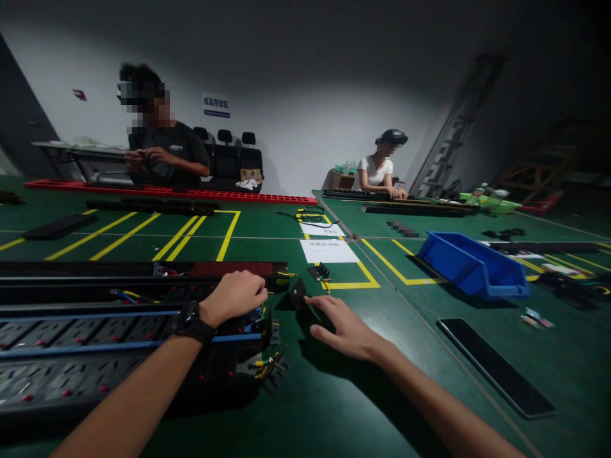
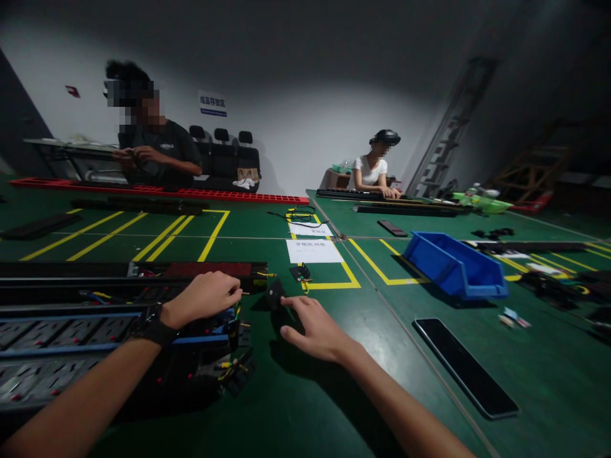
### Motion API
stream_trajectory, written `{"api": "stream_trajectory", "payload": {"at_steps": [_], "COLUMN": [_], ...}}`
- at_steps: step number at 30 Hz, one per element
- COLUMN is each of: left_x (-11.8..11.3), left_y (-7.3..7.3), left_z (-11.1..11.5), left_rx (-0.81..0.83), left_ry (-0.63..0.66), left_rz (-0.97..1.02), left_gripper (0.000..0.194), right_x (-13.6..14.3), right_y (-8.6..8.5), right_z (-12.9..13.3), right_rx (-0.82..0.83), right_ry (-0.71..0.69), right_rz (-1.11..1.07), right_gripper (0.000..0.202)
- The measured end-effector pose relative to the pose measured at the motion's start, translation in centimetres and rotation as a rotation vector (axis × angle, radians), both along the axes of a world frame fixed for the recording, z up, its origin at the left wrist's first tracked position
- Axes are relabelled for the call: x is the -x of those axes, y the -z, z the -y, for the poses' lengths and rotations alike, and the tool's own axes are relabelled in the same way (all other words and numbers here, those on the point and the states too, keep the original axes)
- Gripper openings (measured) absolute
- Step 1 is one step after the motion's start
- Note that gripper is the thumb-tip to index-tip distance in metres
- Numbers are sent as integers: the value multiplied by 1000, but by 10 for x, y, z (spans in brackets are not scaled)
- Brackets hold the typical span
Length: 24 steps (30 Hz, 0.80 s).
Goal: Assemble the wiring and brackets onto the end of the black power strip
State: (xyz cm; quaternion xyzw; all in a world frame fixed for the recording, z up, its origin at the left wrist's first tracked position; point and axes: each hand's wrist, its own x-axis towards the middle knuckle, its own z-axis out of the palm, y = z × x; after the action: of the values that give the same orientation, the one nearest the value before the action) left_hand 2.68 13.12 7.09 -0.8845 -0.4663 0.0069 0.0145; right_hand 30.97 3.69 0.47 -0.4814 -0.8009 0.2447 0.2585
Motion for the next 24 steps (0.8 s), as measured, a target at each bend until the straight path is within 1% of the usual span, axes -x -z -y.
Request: {"api": "stream_trajectory", "payload": {"at_steps": [3,7,10,13,17,21,24], "left_x": [1,3,3,4,6,9,8], "left_y": [1,3,4,4,4,3,0], "left_z": [0,0,1,2,0,-1,0], "left_rx": [-1,-14,-26,-22,3,13,31], "left_ry": [5,14,16,16,28,79,68], "left_rz": [15,53,53,32,12,-7,-18], "left_gripper": [40,37,36,37,38,42,42], "right_x": [10,21,32,45,62,67,66], "right_y": [1,-1,-7,-11,-9,-1,4], "right_z": [1,-5,-14,-27,-43,-49,-48], "right_rx": [-103,-131,-136,-139,-171,-183,-188], "right_ry": [-26,-132,-219,-273,-339,-334,-312], "right_rz": [127,197,241,256,227,193,171], "right_gripper": [52,48,46,42,44,53,58]}}
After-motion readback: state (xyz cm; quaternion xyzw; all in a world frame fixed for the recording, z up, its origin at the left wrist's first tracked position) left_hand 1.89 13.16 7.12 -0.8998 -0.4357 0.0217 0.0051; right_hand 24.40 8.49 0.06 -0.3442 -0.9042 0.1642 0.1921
